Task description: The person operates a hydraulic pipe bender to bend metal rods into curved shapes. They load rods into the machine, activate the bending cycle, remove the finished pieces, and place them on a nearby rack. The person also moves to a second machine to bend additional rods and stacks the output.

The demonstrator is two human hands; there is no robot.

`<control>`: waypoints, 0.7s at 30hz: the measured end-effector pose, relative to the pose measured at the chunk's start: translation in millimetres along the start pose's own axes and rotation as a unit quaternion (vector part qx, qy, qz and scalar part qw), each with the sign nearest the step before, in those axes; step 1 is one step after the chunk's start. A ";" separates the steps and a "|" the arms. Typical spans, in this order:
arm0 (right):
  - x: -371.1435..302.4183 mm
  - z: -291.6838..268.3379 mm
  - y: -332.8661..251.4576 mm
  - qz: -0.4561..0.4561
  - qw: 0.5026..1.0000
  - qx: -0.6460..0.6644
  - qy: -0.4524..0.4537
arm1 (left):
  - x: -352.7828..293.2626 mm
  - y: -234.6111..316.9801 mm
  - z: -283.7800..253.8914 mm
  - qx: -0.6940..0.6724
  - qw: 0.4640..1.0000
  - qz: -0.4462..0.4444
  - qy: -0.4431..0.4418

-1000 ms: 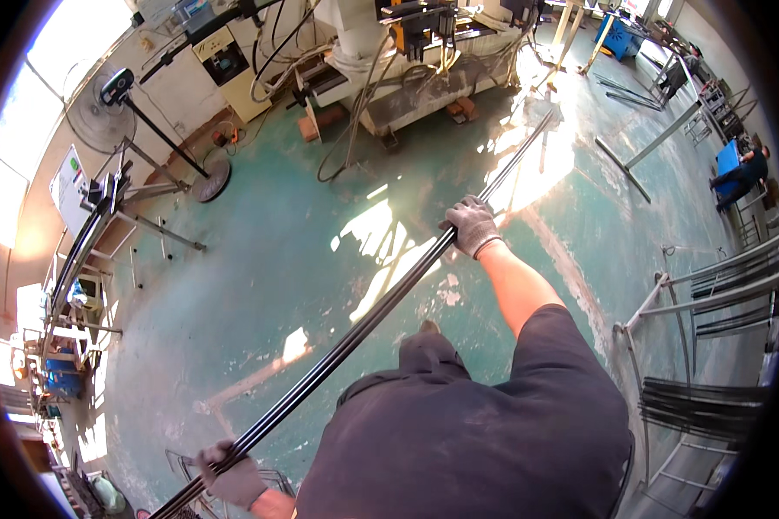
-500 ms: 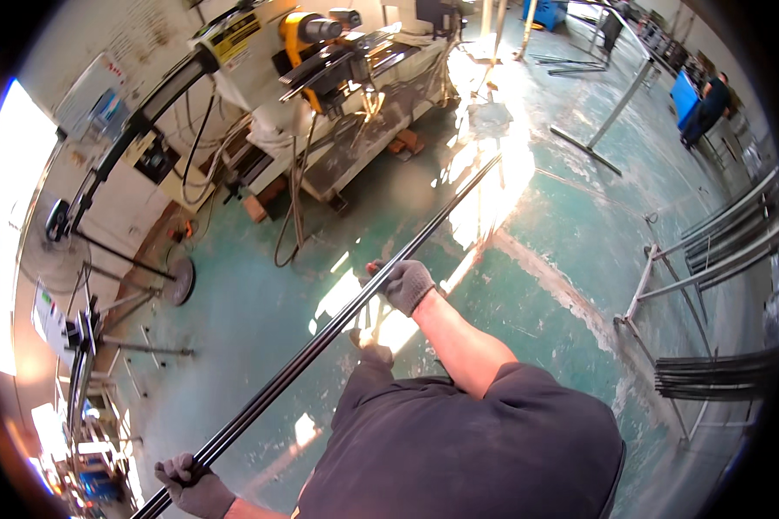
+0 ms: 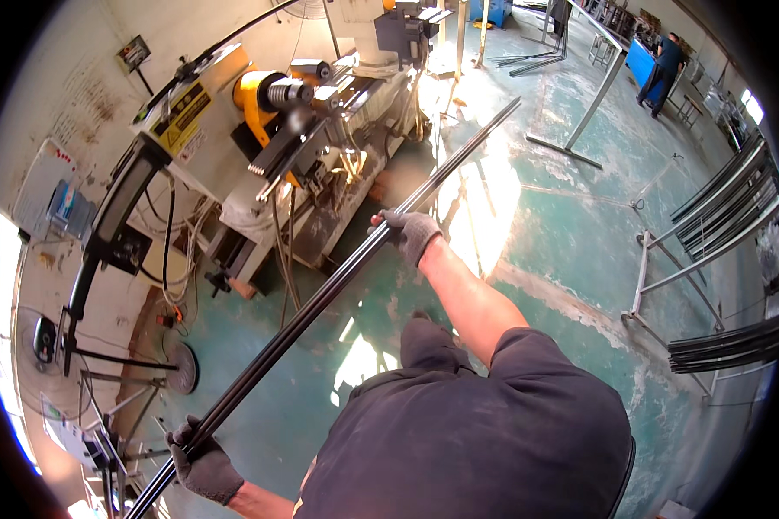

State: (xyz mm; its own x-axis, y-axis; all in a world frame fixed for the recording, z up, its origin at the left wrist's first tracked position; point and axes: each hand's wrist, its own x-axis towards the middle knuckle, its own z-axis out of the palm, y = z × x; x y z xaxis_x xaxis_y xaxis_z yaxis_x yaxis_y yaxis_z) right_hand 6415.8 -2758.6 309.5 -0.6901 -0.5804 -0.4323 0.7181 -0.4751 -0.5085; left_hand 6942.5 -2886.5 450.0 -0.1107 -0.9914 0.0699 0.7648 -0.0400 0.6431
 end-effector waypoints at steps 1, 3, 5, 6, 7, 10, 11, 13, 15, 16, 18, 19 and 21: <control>31.0 -0.1 -16.5 -0.001 1.000 -0.006 -0.002 | 20.2 -12.6 1.2 -0.021 0.999 -0.017 -0.032; 84.2 16.5 -48.8 -0.008 0.999 -0.035 0.006 | 52.0 -44.5 5.6 -0.010 1.000 -0.007 -0.016; 163.0 -26.2 -92.3 -0.339 0.844 -0.386 -0.156 | 81.0 -79.6 16.2 0.005 1.000 0.002 -0.007; 198.5 -29.7 -112.4 -0.388 0.764 -0.478 -0.193 | 94.7 -97.2 18.4 0.008 1.000 0.024 0.000; 226.3 -24.6 -131.3 -0.389 0.677 -0.591 -0.203 | 110.0 -111.2 20.1 0.014 0.999 0.045 0.005; 307.9 -10.3 -170.6 -0.428 0.567 -0.680 -0.182 | 157.9 -146.8 15.9 -0.010 0.997 0.016 0.079; 335.1 -9.0 -184.4 -0.441 0.632 -0.615 -0.168 | 166.3 -160.8 27.5 -0.044 0.998 -0.005 0.038; 371.7 3.2 -211.5 -0.442 0.637 -0.609 -0.166 | 182.3 -188.3 48.7 -0.044 0.997 -0.034 0.059; 396.4 14.8 -240.7 -0.407 0.667 -0.607 -0.145 | 199.8 -220.4 71.2 -0.001 0.997 -0.066 0.033; 391.0 51.3 -243.8 -0.279 0.806 -0.504 -0.140 | 200.7 -226.7 74.1 -0.026 0.996 -0.069 0.056; 362.0 123.6 -256.7 -0.063 0.993 -0.104 -0.004 | 208.9 -246.5 79.4 -0.084 0.988 -0.086 0.093; 374.3 130.4 -267.7 -0.064 0.992 -0.111 0.006 | 213.3 -257.3 88.8 -0.093 0.989 -0.096 0.065; 401.8 133.8 -286.4 -0.060 0.991 -0.121 0.009 | 219.1 -280.9 112.3 -0.102 0.986 -0.124 0.046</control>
State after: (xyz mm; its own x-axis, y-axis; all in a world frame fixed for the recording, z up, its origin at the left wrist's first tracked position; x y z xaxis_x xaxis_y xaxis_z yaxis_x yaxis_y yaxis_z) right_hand 5944.9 -2944.3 381.0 -0.7727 -0.5159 -0.3699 0.5892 -0.3660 -0.7204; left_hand 6632.2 -3078.4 370.3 -0.2588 -0.9549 -0.1453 0.8348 -0.2968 0.4637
